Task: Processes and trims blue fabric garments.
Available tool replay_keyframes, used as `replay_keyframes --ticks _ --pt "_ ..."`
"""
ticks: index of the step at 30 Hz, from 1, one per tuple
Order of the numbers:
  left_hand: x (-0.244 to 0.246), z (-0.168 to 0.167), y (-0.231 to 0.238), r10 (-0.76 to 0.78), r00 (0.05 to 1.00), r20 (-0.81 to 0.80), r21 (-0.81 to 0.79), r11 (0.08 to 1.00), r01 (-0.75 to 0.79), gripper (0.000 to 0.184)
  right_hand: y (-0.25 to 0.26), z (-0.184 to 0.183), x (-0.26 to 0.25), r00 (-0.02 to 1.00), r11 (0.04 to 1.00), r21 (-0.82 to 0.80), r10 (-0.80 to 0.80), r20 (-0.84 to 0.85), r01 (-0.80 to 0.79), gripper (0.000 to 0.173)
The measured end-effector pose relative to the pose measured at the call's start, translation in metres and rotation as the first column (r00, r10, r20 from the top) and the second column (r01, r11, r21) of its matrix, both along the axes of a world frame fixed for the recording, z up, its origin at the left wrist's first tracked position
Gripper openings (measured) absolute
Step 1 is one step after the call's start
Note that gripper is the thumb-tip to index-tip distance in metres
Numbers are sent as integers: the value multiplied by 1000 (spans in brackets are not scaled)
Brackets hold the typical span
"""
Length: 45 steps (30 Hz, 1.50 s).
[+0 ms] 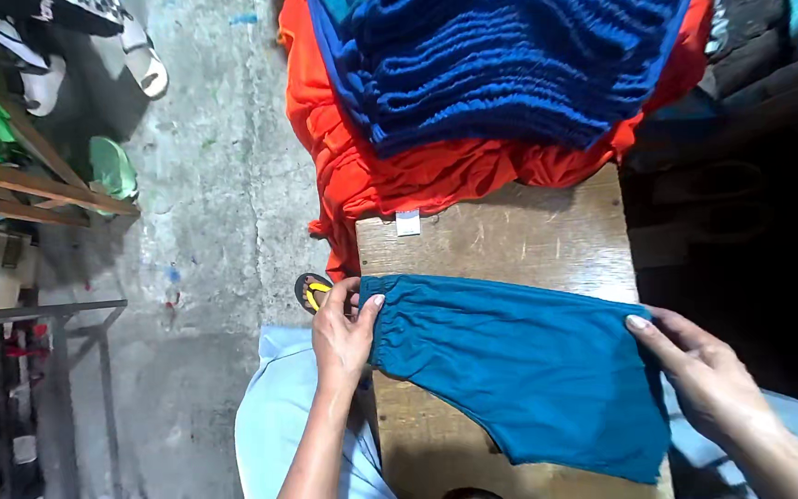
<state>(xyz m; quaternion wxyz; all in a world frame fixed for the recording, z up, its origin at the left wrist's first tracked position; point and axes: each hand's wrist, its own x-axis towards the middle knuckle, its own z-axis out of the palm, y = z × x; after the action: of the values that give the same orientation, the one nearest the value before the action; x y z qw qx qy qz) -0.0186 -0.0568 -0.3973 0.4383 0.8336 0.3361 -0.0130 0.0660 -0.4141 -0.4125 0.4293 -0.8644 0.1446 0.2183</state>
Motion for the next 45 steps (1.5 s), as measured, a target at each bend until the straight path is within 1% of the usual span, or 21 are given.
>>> replay_keyframes --ticks 2,5,6,8,9,12,15,17,19,22,25,27,29,30,32,34,35,38,40,43,45 --pt "-3 -2 -4 -58 998 28 122 991 55 44 -2 1 -3 998 999 -2 34 55 -34 35" --pt "-4 -7 -12 -79 993 85 250 967 56 42 -6 1 -3 976 999 8 38 216 -41 22" --pt "-4 -9 -13 -87 991 106 274 960 55 43 -7 2 -2 967 999 21 42 250 -49 19" --pt "-5 -9 -13 -143 981 131 287 953 100 53 -14 3 1 959 994 69 61 276 -83 20" --pt "-5 -10 -11 -174 974 147 290 949 126 52 -18 5 3 963 989 108 70 262 -101 23" --pt "-4 -13 -9 -192 961 201 285 950 130 29 -30 8 10 984 964 232 97 151 -131 30" --pt "-4 -9 -4 -181 954 241 243 962 121 19 -37 8 16 982 950 251 167 92 -185 36" --pt "-5 -1 -1 -151 953 263 159 981 112 17 -40 8 19 981 945 265 177 84 -193 30" --pt "-4 6 2 -87 959 270 34 996 81 16 -41 7 22 987 941 301 137 85 -156 22" --pt "0 4 4 -30 983 183 -19 999 34 14 -40 4 24 994 939 330 71 84 -95 19" --pt "6 -6 3 -22 992 124 -3 1000 23 15 -36 7 23 997 947 318 31 64 -50 22" --pt "7 -8 3 -22 992 127 11 1000 21 15 -38 9 21 999 955 296 35 16 -38 22" --pt "7 -9 6 -36 990 138 20 999 34 17 -43 5 18 997 956 289 61 -39 -48 18" --pt "7 -10 8 -55 988 144 29 998 52 20 -48 2 17 995 951 304 73 -62 -51 16" --pt "7 -11 11 -131 982 138 71 990 122 35 -51 1 13 993 937 350 39 -112 3 16" --pt "6 -10 13 -207 975 81 136 971 195 52 -46 7 9 987 901 422 -40 -157 103 17" --pt "6 -9 13 -244 968 58 171 958 231 54 -46 5 6 985 870 474 -70 -156 137 17" --pt "7 -4 14 -280 958 56 224 939 261 46 -55 -7 2 982 752 632 -111 -155 185 15" --pt "8 0 13 -214 973 81 140 969 202 38 -50 -2 1 972 715 660 -149 -182 233 15" --pt "9 2 14 -59 991 124 -77 995 69 28 -36 11 6 960 703 654 -200 -194 279 16" --pt "6 5 13 2 995 95 -199 980 17 25 -33 11 2 965 742 616 -188 -185 262 11"
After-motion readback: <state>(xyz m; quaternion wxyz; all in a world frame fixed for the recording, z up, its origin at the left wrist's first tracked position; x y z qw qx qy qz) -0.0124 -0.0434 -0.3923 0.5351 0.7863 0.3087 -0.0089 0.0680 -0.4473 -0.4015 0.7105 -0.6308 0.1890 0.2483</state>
